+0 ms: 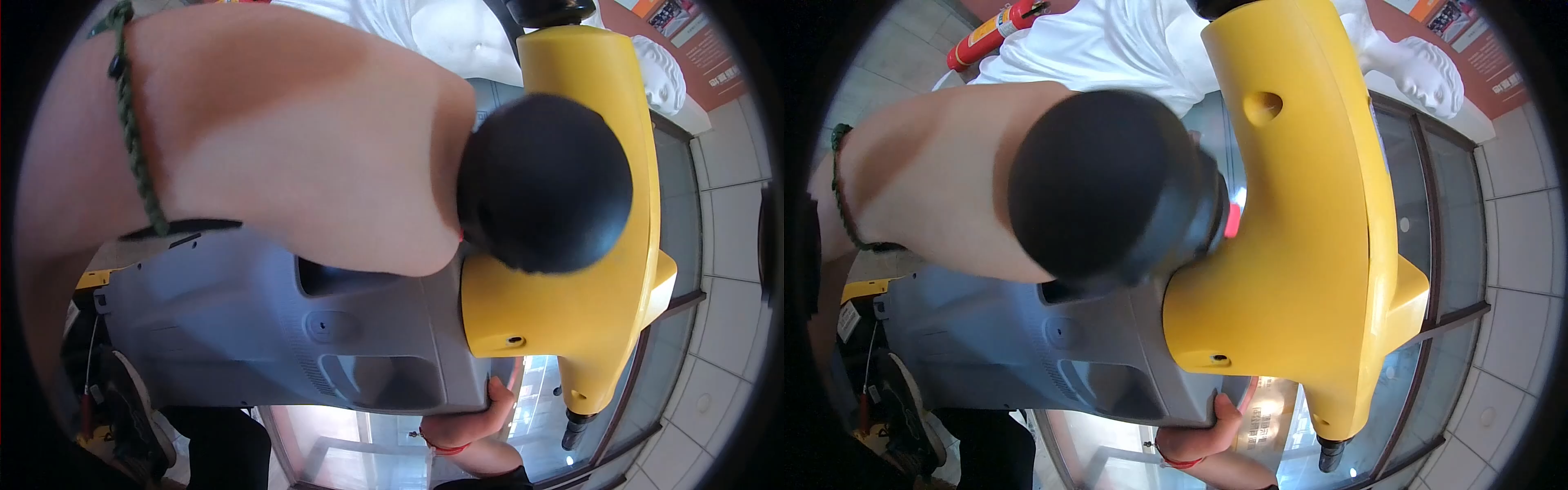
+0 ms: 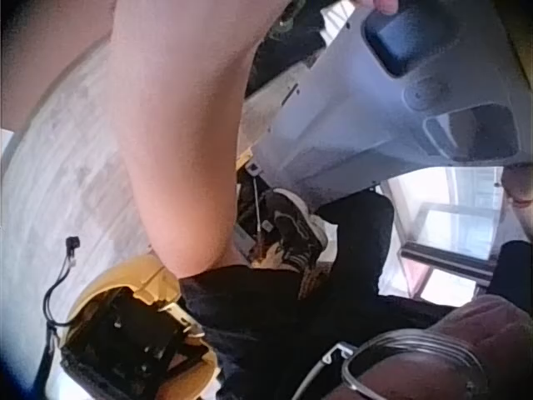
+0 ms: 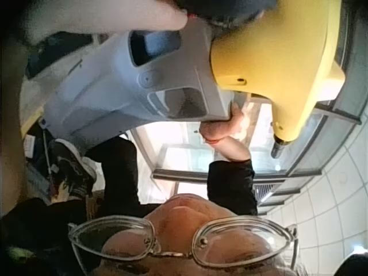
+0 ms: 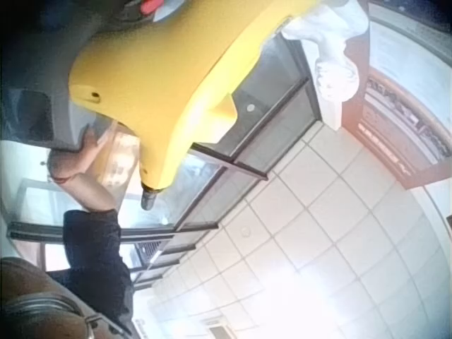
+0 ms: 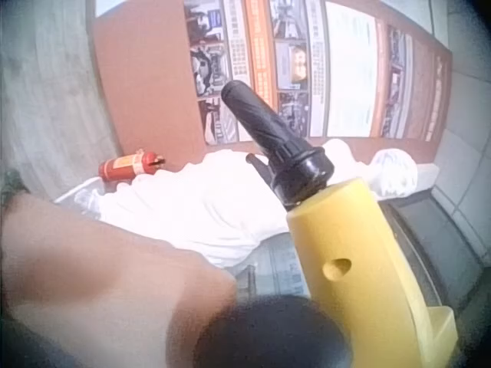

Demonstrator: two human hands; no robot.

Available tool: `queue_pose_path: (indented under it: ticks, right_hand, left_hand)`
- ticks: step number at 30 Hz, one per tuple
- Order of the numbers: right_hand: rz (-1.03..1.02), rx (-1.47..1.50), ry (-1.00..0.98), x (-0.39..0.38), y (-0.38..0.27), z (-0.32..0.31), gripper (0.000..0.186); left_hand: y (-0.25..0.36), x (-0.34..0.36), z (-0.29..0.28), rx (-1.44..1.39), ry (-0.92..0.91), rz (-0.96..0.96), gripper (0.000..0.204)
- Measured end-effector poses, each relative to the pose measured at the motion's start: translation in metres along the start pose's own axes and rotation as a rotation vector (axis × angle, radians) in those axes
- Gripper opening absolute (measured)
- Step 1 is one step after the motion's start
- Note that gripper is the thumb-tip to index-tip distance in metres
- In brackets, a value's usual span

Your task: The recorder is using a screwdriver and an electric drill to remove and install screws on the body panels of a yellow electric scooter.

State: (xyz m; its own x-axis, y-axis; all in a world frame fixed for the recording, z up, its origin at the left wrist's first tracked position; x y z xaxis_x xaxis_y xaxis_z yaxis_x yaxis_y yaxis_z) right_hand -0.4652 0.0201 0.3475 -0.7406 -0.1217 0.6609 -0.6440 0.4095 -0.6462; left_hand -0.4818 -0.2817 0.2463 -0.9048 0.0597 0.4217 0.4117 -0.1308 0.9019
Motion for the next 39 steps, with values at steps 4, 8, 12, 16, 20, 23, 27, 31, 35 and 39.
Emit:
queue_pose_path:
  ticks: [4,8,12,16,20,23,27,31,35,39]
  right_hand:
    - [-0.018,-0.076,0.007,0.0,0.001,-0.002,0.059]
    - [0.004,-0.013,0.031,-0.001,0.002,-0.004,0.056]
    - [0.014,-0.027,-0.024,0.0,0.001,0.001,0.055]
    - [0.068,-0.111,-0.033,-0.002,0.003,-0.005,0.06]
    - [0.144,-0.054,0.048,-0.005,0.009,-0.018,0.059]
    - [0.173,-0.068,-0.048,-0.001,0.011,-0.015,0.059]
    - [0.1,0.067,0.014,-0.003,0.007,-0.007,0.059]
    - [0.061,0.015,0.039,-0.004,0.003,-0.002,0.061]
    - [0.03,-0.004,0.01,-0.002,0.001,-0.001,0.06]
    - [0.007,-0.046,-0.058,-0.002,-0.001,0.006,0.058]
  left_hand:
    - [-0.002,-0.001,0.002,-0.013,0.007,-0.008,0.044]
    - [-0.004,-0.003,0.004,-0.021,0.023,-0.015,0.045]
    - [-0.007,-0.006,0.006,-0.042,0.046,-0.015,0.047]
    - [-0.012,-0.004,0.013,-0.028,0.063,-0.02,0.048]
    - [-0.014,-0.005,0.014,-0.014,0.081,-0.029,0.05]
    - [-0.014,-0.01,0.016,0.0,0.105,-0.043,0.051]
    - [-0.007,-0.019,0.014,0.053,0.147,-0.053,0.052]
    - [-0.002,-0.024,0.015,0.069,0.183,-0.092,0.054]
    - [0.007,-0.025,0.017,0.236,0.163,-0.005,0.051]
    - [0.001,-0.024,0.021,0.031,0.169,-0.07,0.05]
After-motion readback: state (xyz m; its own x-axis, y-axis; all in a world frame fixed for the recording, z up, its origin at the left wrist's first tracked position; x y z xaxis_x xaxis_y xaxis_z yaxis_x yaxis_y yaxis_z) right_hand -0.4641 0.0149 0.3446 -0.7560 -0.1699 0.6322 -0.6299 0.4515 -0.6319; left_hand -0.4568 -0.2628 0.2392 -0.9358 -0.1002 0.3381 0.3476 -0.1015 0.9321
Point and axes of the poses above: each hand's wrist, its own x-axis towards the middle knuckle, its own z-axis out of the palm, y = z × x, the point moved 5 cm from there along x, towards the middle knuckle, and after that the axes turned 1 degree about -x, right-handed, at the moved point
